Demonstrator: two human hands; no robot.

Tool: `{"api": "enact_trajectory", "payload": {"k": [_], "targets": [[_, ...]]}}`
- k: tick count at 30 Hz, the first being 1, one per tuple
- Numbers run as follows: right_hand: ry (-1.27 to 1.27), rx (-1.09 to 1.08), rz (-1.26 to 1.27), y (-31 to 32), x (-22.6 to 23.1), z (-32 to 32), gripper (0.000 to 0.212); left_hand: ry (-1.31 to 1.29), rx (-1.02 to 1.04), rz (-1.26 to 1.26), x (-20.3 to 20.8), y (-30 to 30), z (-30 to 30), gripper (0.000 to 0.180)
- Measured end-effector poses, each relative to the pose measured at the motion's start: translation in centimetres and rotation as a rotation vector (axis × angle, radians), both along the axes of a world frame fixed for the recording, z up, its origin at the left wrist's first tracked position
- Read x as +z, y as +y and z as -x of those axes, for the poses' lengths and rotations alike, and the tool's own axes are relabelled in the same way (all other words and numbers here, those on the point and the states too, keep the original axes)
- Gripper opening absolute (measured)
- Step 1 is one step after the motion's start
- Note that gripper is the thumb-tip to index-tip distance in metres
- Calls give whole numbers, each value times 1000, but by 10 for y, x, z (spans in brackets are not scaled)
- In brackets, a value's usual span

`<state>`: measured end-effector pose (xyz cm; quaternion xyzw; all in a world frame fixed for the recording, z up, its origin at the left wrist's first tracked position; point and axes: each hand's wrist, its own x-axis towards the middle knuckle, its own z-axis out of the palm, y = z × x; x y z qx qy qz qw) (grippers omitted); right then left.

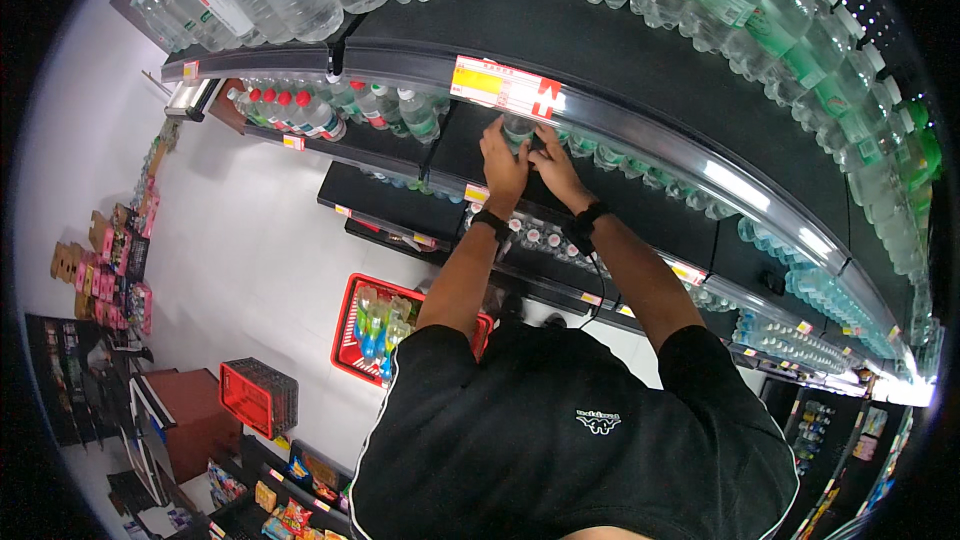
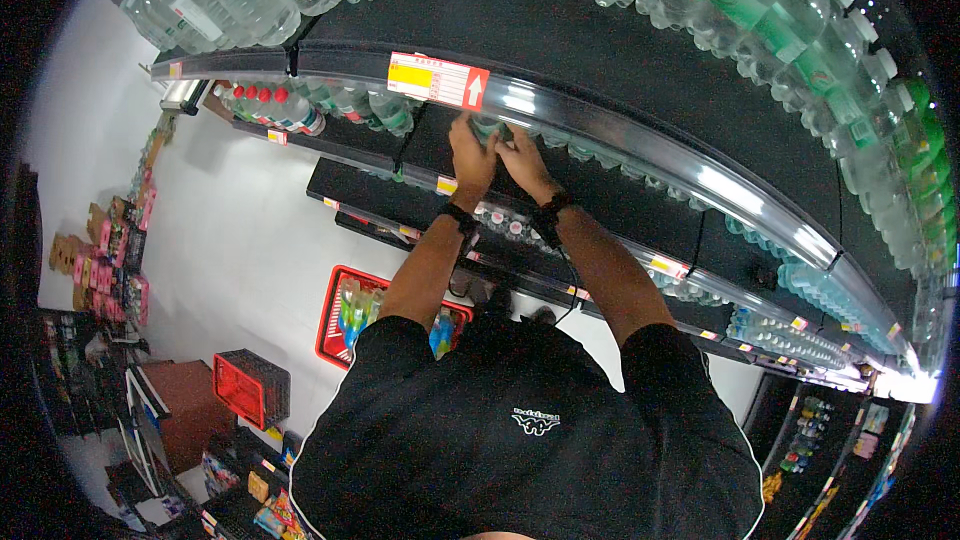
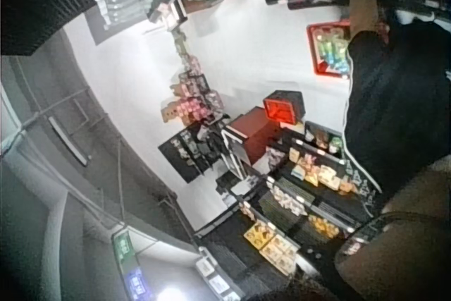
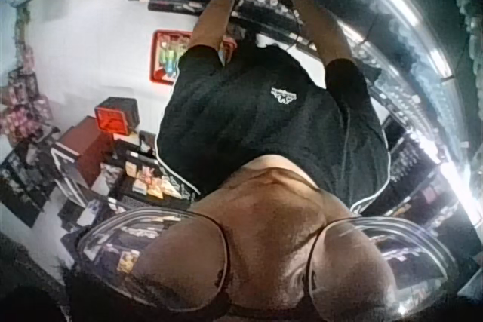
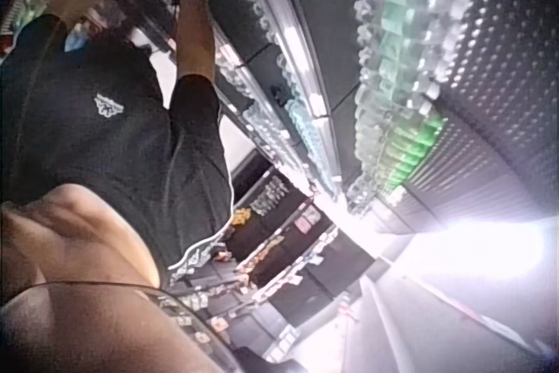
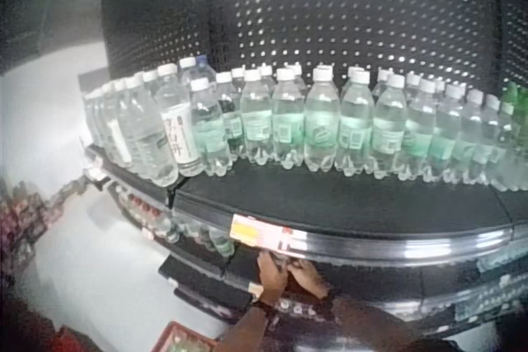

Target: The person picks up several bottles of water and sports drinks one at a time and places them onto a shelf.

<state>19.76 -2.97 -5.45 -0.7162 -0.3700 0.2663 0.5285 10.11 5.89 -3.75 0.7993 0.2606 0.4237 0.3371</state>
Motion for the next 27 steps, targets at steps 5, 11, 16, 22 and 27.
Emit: {"api": "enact_trajectory", "payload": {"k": [5, 11, 16, 22, 27], "targets": [[-116, -69, 109, 4, 8, 19, 55, 41, -35, -16, -3, 14, 3, 59], [0, 94, 177, -47, -15, 27, 33, -2, -149, 28, -3, 18, -16, 57], [-36, 220, 181, -84, 49, 59, 24, -358, -116, 111, 33, -18, 27, 28], [35, 326, 79, -94, 57, 71, 25, -771, -50, -409, 226, -16, 84, 10], [121, 623, 97, -89, 89, 113, 27, -498, 148, -397, 309, 51, 78, 22]]}}
